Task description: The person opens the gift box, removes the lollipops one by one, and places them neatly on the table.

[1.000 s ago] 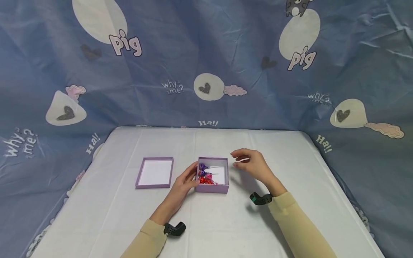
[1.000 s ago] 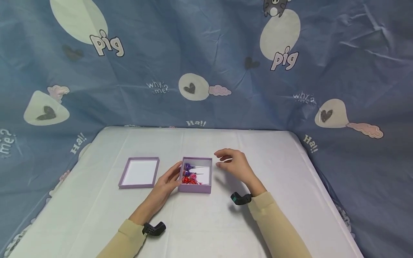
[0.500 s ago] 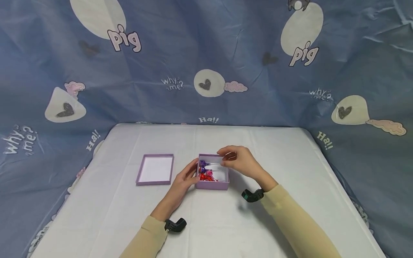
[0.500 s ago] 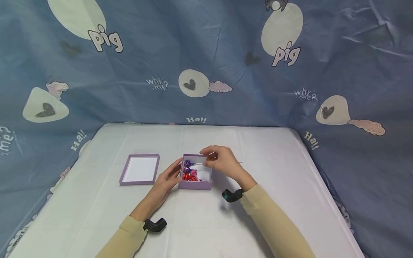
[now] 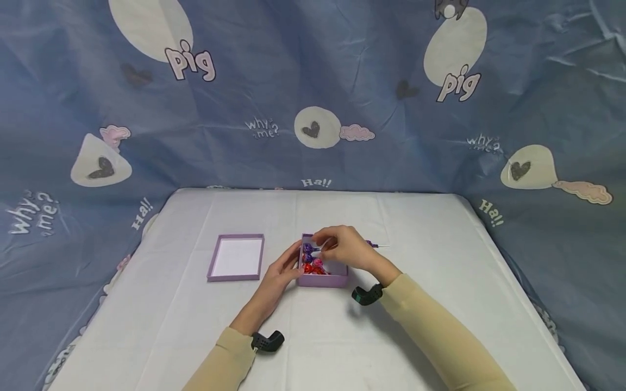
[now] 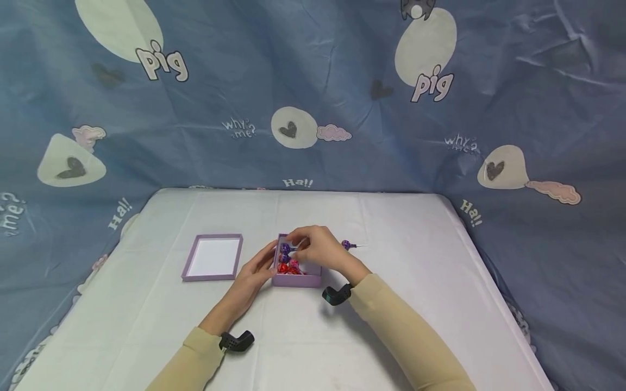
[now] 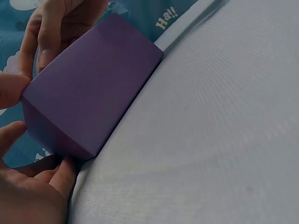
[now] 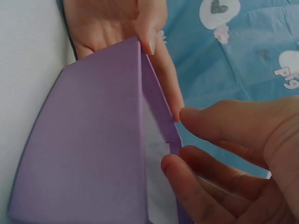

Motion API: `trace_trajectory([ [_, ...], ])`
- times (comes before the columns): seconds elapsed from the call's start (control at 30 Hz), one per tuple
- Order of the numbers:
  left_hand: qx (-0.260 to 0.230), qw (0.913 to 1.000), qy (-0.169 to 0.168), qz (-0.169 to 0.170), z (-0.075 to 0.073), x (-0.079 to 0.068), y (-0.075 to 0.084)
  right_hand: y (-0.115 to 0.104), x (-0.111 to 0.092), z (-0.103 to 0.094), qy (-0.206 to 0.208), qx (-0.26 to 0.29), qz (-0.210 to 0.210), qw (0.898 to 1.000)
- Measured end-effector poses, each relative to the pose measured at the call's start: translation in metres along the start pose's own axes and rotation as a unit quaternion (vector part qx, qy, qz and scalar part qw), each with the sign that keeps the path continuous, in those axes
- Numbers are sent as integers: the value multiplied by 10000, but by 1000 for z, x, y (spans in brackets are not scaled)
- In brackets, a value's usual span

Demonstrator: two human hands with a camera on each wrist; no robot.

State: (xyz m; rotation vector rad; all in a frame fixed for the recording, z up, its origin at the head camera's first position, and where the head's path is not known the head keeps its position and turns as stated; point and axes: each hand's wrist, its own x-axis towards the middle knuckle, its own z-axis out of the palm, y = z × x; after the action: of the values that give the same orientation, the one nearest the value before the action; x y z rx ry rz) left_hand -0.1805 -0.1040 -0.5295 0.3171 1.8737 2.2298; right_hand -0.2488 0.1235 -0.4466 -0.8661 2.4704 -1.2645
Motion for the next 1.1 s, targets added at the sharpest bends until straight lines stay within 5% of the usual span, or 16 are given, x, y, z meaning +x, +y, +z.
trace_trajectory([
  [0.3, -87, 9999, 46, 82, 0, 0, -1, 5, 9, 11, -407, -184, -96, 9990],
  [1.1, 51, 9999, 102, 31, 1, -2, -2, 9, 20, 23, -579, -1455, -224, 9874],
])
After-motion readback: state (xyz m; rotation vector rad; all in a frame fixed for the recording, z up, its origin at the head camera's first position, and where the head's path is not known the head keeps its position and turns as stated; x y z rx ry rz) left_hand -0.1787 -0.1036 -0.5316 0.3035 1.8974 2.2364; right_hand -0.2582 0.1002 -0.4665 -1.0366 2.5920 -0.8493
